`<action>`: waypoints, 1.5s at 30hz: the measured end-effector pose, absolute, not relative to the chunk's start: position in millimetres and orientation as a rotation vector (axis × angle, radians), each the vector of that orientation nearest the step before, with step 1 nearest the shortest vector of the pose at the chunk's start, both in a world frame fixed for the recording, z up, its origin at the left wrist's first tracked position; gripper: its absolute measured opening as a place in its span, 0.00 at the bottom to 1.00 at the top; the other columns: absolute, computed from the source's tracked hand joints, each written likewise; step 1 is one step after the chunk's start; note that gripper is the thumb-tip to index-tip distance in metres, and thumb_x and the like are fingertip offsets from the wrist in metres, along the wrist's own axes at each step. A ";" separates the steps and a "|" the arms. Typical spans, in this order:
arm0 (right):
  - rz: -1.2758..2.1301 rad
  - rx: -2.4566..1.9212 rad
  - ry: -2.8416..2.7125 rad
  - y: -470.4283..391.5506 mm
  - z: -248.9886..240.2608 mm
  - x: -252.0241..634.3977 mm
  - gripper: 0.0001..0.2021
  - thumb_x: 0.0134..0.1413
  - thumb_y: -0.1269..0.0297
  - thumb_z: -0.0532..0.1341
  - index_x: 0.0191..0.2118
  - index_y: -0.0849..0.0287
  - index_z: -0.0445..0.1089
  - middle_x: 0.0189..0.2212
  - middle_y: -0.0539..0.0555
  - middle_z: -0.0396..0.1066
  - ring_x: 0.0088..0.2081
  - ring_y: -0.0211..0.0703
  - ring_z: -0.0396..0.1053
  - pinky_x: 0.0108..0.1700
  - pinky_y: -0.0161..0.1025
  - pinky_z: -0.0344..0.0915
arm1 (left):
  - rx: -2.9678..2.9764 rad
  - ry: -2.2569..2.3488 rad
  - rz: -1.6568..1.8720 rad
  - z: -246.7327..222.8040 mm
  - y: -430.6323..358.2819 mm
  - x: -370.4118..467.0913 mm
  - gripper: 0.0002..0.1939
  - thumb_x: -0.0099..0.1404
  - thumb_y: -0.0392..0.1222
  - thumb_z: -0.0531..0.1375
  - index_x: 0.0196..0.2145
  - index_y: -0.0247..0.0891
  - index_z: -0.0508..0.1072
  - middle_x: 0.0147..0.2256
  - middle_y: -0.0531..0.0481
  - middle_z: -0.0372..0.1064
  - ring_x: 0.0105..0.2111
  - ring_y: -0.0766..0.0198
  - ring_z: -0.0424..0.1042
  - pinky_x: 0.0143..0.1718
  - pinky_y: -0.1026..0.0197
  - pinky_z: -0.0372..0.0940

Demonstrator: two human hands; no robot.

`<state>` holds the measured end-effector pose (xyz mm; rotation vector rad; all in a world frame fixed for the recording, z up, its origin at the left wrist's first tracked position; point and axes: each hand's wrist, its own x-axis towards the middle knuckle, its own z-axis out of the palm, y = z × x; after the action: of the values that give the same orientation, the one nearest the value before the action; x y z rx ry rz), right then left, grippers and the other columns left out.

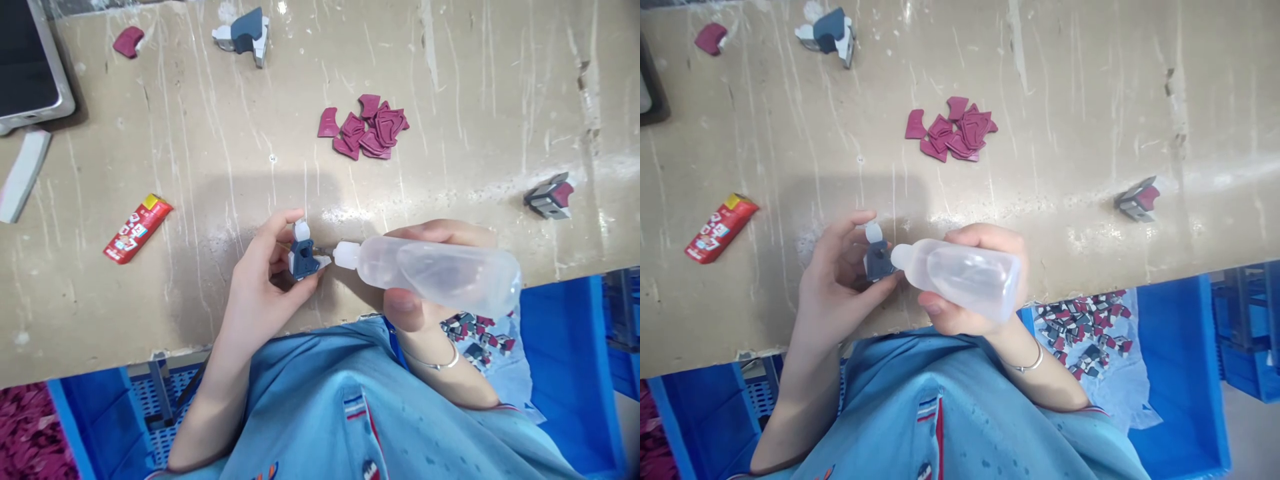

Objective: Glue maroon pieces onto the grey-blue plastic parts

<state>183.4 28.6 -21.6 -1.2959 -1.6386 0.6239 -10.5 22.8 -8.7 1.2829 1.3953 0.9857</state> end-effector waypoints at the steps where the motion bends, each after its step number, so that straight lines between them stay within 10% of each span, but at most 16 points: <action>1: 0.515 -1.246 -1.590 31.5 -18.3 180.2 0.20 0.69 0.35 0.59 0.50 0.43 0.65 0.39 0.52 0.71 0.35 0.51 0.79 0.35 0.51 0.80 | 1.285 1.393 0.985 -8.3 22.8 -10.5 0.31 0.60 0.32 0.71 0.60 0.49 0.74 0.44 0.54 0.79 0.36 0.66 0.80 0.41 0.64 0.78; 10: 0.300 -1.183 -1.404 34.8 -25.3 173.0 0.17 0.63 0.41 0.68 0.45 0.47 0.78 0.36 0.53 0.74 0.32 0.50 0.77 0.31 0.49 0.76 | 1.299 1.366 1.011 -11.3 21.7 -10.0 0.31 0.62 0.32 0.72 0.61 0.51 0.74 0.44 0.55 0.79 0.37 0.67 0.81 0.40 0.66 0.78; 16: 1.039 -1.174 -1.204 54.2 -29.7 213.2 0.26 0.72 0.32 0.53 0.48 0.47 0.76 0.35 0.52 0.75 0.25 0.43 0.69 0.23 0.42 0.65 | 1.265 1.393 0.993 -11.3 22.7 -10.9 0.29 0.61 0.36 0.72 0.59 0.48 0.73 0.41 0.54 0.78 0.35 0.66 0.80 0.37 0.66 0.77; 23: 1.913 -0.437 -0.366 106.5 -32.5 297.5 0.11 0.77 0.76 0.54 0.50 0.62 0.75 0.33 0.46 0.78 0.31 0.25 0.73 0.36 0.24 0.69 | 1.231 1.418 0.968 -17.7 15.3 -14.4 0.27 0.64 0.40 0.72 0.59 0.51 0.74 0.43 0.54 0.79 0.40 0.64 0.84 0.41 0.64 0.78; 26: 1.785 -0.635 -0.439 99.6 -30.1 284.2 0.13 0.80 0.58 0.55 0.49 0.58 0.75 0.32 0.46 0.75 0.28 0.30 0.71 0.31 0.29 0.68 | 1.208 1.423 0.961 -20.2 10.9 -15.2 0.27 0.66 0.42 0.72 0.60 0.52 0.73 0.46 0.52 0.79 0.45 0.60 0.84 0.46 0.61 0.79; 30: 1.326 -1.192 -1.241 87.1 -19.8 245.1 0.41 0.73 0.29 0.35 0.48 0.54 0.76 0.30 0.53 0.73 0.25 0.40 0.67 0.25 0.39 0.66 | 1.145 1.462 0.938 -17.4 8.0 -13.7 0.26 0.67 0.44 0.70 0.61 0.50 0.72 0.48 0.50 0.79 0.47 0.59 0.84 0.49 0.58 0.79; 37: 0.502 -1.538 -1.981 152.8 -13.6 222.2 0.14 0.71 0.65 0.60 0.57 0.55 0.79 0.58 0.64 0.76 0.54 0.58 0.77 0.57 0.57 0.76 | 1.130 1.459 0.916 -16.9 8.6 -12.6 0.26 0.68 0.45 0.69 0.62 0.48 0.71 0.48 0.48 0.79 0.47 0.57 0.84 0.49 0.57 0.78; 45: 0.521 -1.323 -2.037 151.5 3.7 231.0 0.05 0.65 0.67 0.70 0.35 0.55 0.79 0.39 0.56 0.82 0.39 0.48 0.79 0.41 0.46 0.78 | 1.128 1.394 0.939 -23.0 10.3 -15.4 0.28 0.67 0.43 0.69 0.63 0.48 0.71 0.48 0.48 0.79 0.46 0.58 0.84 0.47 0.58 0.79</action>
<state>231.0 151.5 3.7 -1.3225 -2.0366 0.5207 -15.4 10.3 -23.0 1.1280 1.3941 0.9387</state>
